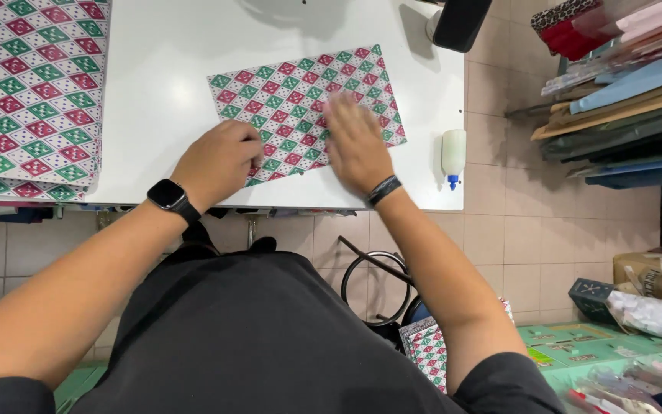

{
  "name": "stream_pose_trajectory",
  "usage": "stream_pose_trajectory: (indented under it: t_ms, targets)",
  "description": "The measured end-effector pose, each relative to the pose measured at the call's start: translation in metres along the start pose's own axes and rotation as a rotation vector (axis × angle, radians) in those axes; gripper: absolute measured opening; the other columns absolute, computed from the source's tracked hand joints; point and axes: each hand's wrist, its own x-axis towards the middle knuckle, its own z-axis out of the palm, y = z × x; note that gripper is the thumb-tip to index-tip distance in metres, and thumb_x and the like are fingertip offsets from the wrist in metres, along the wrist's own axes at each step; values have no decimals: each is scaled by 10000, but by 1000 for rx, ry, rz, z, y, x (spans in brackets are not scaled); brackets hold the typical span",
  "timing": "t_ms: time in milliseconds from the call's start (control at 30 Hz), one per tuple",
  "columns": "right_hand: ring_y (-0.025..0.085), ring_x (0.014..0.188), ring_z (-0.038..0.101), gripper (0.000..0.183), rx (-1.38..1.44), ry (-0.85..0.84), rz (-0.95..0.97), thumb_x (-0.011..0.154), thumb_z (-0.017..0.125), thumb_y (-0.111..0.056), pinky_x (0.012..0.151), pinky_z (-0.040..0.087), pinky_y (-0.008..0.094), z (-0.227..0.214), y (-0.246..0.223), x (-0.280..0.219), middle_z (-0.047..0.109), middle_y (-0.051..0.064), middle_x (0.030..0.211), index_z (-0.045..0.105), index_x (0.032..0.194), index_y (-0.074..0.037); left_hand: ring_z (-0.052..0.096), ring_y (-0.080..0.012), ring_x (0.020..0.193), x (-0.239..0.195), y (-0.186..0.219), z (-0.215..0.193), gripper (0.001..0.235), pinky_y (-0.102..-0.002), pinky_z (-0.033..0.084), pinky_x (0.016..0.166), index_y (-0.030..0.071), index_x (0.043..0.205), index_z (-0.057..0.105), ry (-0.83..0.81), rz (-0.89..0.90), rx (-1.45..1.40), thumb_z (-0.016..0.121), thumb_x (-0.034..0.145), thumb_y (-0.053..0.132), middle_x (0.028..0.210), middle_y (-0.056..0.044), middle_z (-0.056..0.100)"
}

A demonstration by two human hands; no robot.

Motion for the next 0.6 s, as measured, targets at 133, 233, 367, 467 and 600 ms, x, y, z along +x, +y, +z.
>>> stream_pose_trajectory:
  t_ms: [133, 233, 367, 467, 600]
  targets:
    - [249, 1553, 271, 795, 112, 15, -137, 1021, 408, -677, 1251, 223, 425, 23, -64, -7, 336, 97, 1665, 350, 1610, -146, 576, -314, 1302, -2, -3, -7, 258, -406, 474, 1077, 96, 1179, 703, 35, 29, -57, 475, 1059, 74, 1255, -131, 648]
    - [266, 1569, 257, 964, 126, -80, -57, 963, 408, -792, 1269, 200, 426, 12, -85, -2, 287, 127, 1684, 297, 1621, -96, 534, -333, 1359, 3, -5, -7, 292, -426, 427, 1147, 23, 1286, 640, 37, 88, -22, 452, 1068, 69, 1340, -159, 604]
    - [254, 1581, 203, 953, 118, -208, 115, 970, 346, -800, 1280, 159, 436, -3, -66, -7, 245, 103, 1705, 257, 1643, -131, 427, -340, 1451, -3, 5, -24, 390, -492, 263, 1233, 67, 1454, 539, -37, 93, -36, 409, 1086, 62, 1519, -158, 501]
    - [251, 1580, 185, 961, 137, -283, 284, 958, 270, -819, 1276, 133, 440, -24, -40, -3, 243, 98, 1705, 247, 1647, -149, 338, -303, 1517, -3, 2, -22, 485, -500, 155, 1266, 158, 1569, 446, -122, 49, -7, 388, 1089, 111, 1634, -97, 411]
    - [237, 1577, 197, 881, 81, -297, 432, 999, 321, -753, 1276, 120, 412, -32, -10, -5, 263, 86, 1702, 271, 1640, -150, 322, -282, 1527, -8, 1, -18, 510, -499, 142, 1264, 206, 1599, 416, -143, 14, 7, 393, 1095, 130, 1654, -63, 390]
